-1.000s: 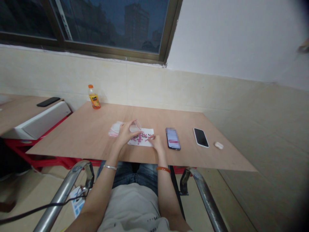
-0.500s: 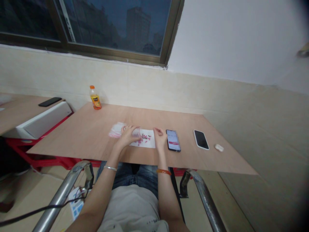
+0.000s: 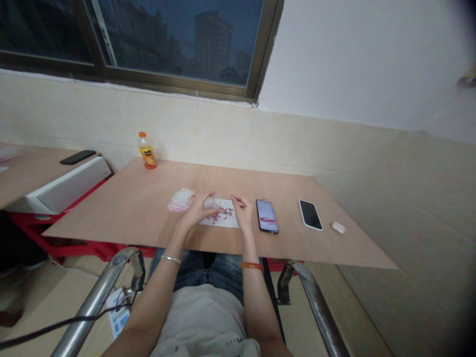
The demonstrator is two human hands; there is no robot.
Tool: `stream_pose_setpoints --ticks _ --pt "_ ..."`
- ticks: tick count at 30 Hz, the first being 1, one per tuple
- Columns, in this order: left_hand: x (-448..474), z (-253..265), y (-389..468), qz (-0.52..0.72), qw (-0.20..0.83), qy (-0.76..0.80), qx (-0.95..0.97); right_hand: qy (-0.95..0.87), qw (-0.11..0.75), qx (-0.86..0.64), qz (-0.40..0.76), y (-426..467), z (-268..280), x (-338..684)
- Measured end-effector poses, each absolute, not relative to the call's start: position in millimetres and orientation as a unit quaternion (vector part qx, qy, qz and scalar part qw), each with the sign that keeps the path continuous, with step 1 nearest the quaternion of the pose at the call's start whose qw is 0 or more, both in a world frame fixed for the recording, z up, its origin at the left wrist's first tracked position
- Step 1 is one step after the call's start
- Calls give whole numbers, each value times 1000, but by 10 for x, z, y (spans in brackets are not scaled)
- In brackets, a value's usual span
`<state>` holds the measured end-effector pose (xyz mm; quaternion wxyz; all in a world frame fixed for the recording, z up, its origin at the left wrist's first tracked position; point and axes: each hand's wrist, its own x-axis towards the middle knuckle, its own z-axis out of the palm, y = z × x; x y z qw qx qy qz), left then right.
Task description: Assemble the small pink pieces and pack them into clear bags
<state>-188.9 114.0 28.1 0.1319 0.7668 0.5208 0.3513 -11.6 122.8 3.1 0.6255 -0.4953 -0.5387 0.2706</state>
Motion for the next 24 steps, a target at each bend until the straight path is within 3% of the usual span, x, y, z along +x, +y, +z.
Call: stream_pose_setpoints --ticks 9,20,24 --pt "-1903 354 1104 377 115 514 762 -615 442 -557 340 1339 -528 46" --pt "-1895 373 1106 375 131 530 749 -620 433 -560 338 1288 -507 43" --pt "-1882 395 1111 357 146 542 746 -592 495 -554 312 1305 -436 60"
